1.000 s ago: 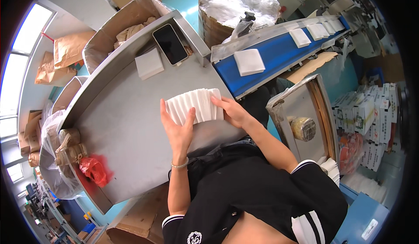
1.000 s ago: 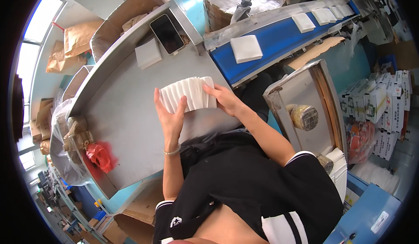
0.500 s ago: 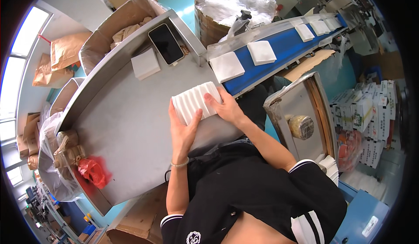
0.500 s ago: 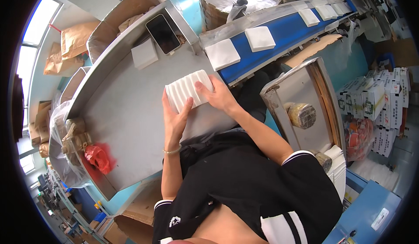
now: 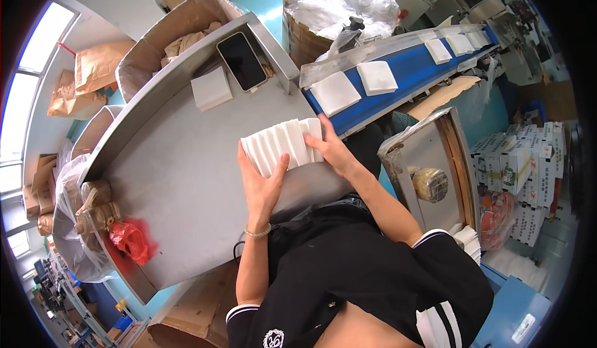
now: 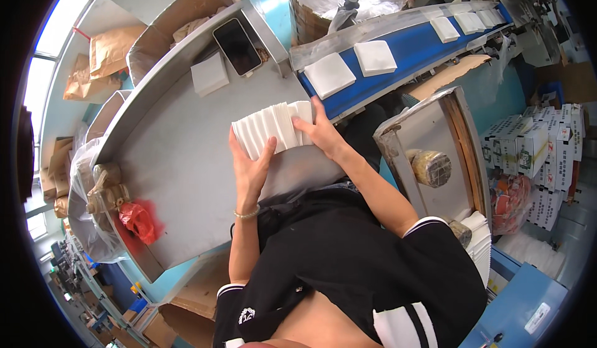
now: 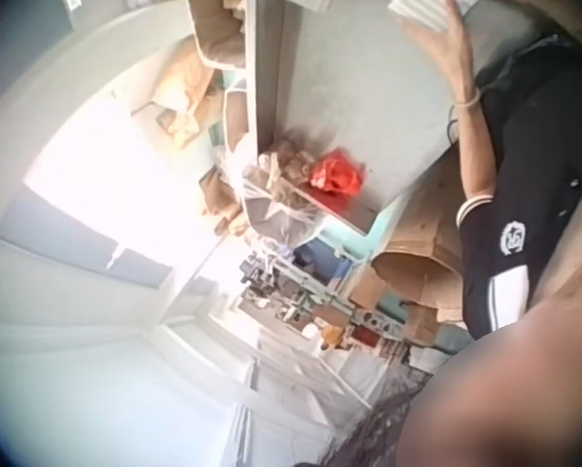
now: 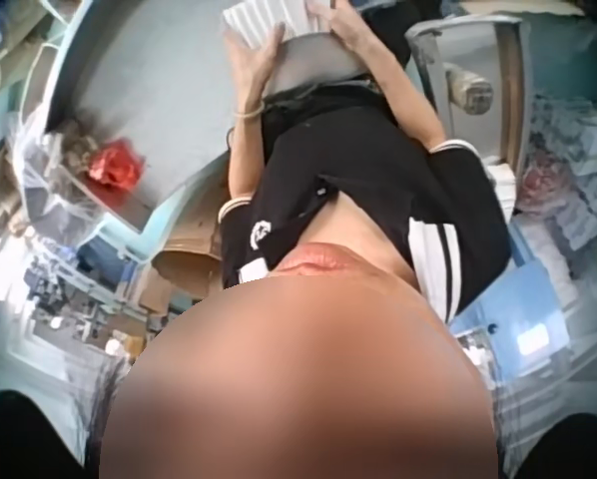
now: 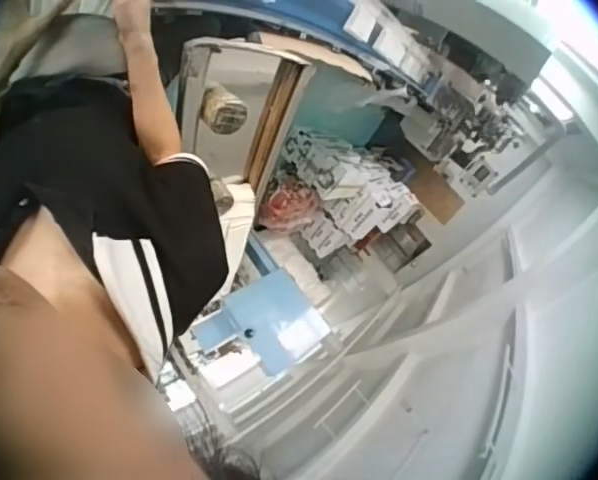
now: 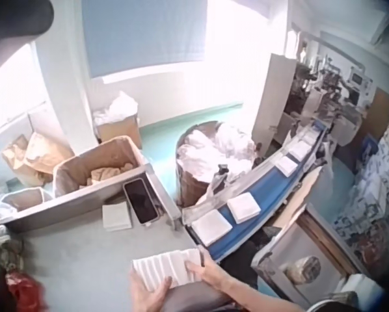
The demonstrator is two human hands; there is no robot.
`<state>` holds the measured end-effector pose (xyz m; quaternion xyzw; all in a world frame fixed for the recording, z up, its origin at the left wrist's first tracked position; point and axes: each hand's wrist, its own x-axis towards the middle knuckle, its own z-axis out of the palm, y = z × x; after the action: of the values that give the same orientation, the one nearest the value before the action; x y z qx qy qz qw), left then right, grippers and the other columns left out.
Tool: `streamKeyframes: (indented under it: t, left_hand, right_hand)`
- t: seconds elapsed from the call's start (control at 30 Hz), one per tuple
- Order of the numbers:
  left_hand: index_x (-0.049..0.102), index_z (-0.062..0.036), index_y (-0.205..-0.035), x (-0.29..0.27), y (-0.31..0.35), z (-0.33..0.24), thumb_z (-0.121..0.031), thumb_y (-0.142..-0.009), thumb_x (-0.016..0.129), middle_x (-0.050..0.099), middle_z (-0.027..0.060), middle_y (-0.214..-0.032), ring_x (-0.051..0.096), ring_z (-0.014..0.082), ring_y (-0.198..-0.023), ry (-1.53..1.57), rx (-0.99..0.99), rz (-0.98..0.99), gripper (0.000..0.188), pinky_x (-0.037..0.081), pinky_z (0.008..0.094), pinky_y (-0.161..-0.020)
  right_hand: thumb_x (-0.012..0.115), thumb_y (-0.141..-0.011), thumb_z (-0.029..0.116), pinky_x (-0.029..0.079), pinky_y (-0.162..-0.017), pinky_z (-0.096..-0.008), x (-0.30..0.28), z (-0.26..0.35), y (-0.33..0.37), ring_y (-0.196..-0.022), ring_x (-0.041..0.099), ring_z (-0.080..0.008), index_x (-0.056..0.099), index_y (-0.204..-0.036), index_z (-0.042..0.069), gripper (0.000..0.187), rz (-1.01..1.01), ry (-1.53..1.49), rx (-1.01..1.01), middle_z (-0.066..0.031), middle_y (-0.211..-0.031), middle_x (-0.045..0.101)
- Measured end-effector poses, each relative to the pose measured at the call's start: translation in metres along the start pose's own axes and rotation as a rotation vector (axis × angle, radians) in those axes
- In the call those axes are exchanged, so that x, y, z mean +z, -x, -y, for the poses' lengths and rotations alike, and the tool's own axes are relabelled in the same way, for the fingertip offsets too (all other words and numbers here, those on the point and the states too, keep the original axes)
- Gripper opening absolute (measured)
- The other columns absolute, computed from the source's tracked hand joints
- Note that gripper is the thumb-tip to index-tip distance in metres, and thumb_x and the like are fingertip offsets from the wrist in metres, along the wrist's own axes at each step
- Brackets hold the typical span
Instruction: Stack and organize pleated paper filters from a conveyor belt onto a workstation table.
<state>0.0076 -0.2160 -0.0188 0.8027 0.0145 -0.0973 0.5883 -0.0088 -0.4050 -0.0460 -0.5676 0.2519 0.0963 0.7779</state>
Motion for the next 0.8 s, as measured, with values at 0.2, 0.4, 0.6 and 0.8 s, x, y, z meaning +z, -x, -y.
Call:
streamKeyframes:
  t: [0.2,0.4,0.6,0.8]
  left_hand:
    - [0.019,0.0074,-0.147,0.0,0.0,0.002,-0.036,-0.079,0.08,0.036,0.0267,-0.143,0.04,0.0348,-0.132,-0.046,0.022,-0.058,0.102,0.036,0.0401,-0.108]
    - [0.026,-0.0054,-0.149,0.009,0.004,-0.015,-0.039,-0.072,0.083,0.034,0.0297,-0.144,0.03,0.0428,-0.138,-0.518,0.271,-0.153,0.102,0.034,0.0492,-0.107]
    - [0.033,-0.0095,-0.147,0.002,0.001,-0.007,-0.032,-0.074,0.081,0.035,0.0261,-0.144,0.029,0.042,-0.138,-0.468,0.248,-0.194,0.09,0.033,0.0498,-0.107]
    - [0.032,-0.006,-0.147,0.0,0.003,-0.013,-0.029,-0.078,0.078,0.039,0.0252,-0.143,0.034,0.0411,-0.136,-0.335,0.181,-0.157,0.087,0.036,0.0469,-0.106]
  right_hand:
    - [0.066,-0.089,0.015,0.05,-0.073,-0.0279,-0.014,-0.013,-0.006,-0.09,0.061,-0.0139,0.057,-0.123,-0.001,0.039,0.039,-0.093,0.215,-0.0064,-0.105,0.064]
    - [0.069,-0.085,0.02,0.05,-0.061,-0.0266,0.009,-0.011,-0.001,-0.076,0.061,-0.0126,0.066,-0.111,0.0,0.033,0.085,0.204,-0.005,-0.0069,-0.092,0.068]
    - [0.066,-0.09,0.014,0.055,-0.079,-0.0297,-0.013,-0.016,-0.024,-0.091,0.064,-0.0187,0.055,-0.122,-0.004,0.038,-0.075,-0.318,0.139,-0.0109,-0.113,0.063]
    - [0.062,-0.096,0.028,0.052,-0.091,-0.0343,-0.022,-0.004,-0.024,-0.101,0.063,-0.0217,0.054,-0.123,-0.003,0.041,-0.162,-0.513,0.135,-0.0114,-0.116,0.063]
